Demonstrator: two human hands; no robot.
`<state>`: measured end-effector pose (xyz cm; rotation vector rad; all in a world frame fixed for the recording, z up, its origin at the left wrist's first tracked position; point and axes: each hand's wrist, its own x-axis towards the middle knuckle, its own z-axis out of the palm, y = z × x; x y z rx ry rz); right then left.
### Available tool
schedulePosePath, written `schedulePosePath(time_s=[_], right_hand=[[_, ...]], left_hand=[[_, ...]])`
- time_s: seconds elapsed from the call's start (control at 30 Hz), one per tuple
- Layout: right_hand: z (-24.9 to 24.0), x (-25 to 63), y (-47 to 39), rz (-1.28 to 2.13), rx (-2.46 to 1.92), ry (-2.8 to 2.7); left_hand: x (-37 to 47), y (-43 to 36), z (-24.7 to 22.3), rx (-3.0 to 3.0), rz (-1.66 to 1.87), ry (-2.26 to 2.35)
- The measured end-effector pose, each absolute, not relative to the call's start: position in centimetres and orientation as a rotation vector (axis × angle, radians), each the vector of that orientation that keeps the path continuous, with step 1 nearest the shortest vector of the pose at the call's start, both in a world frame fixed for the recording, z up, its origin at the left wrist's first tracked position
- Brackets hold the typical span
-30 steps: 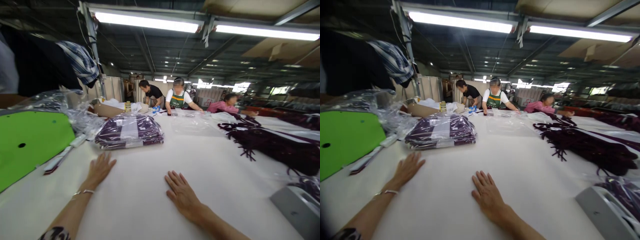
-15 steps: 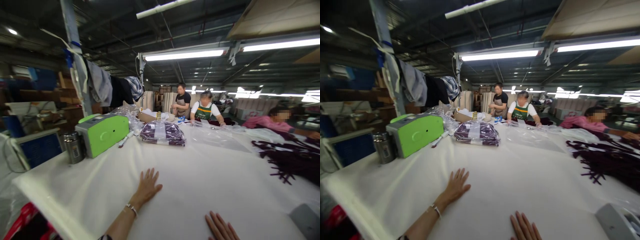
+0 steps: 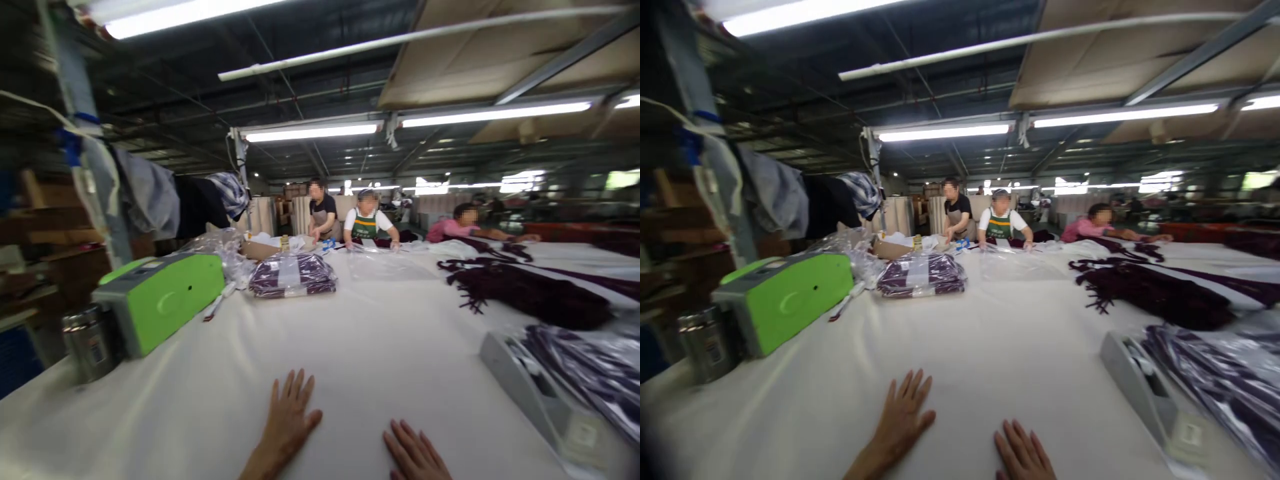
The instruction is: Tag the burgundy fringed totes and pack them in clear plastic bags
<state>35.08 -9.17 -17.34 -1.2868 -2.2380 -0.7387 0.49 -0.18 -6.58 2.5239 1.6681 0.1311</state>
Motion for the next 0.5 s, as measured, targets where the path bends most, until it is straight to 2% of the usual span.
schedulePosePath(time_s=[0.23, 0.37, 0.5], right_hand=[[-15.3, 33.8, -10.2, -0.597, -1.370, -2.216], [-15.4, 33.6, -9.8, -0.673, -1.322, -2.210], [-15.8, 33.5, -9.1, -0.704, -1.333, -2.114]], left_hand=[[1.2, 0.6, -6.2, 2.580, -0.067, 1.788], [1.6, 1.0, -6.0, 2.562, -0.185, 1.875], [1.2, 1.8, -6.5, 2.587, -0.156, 1.863]])
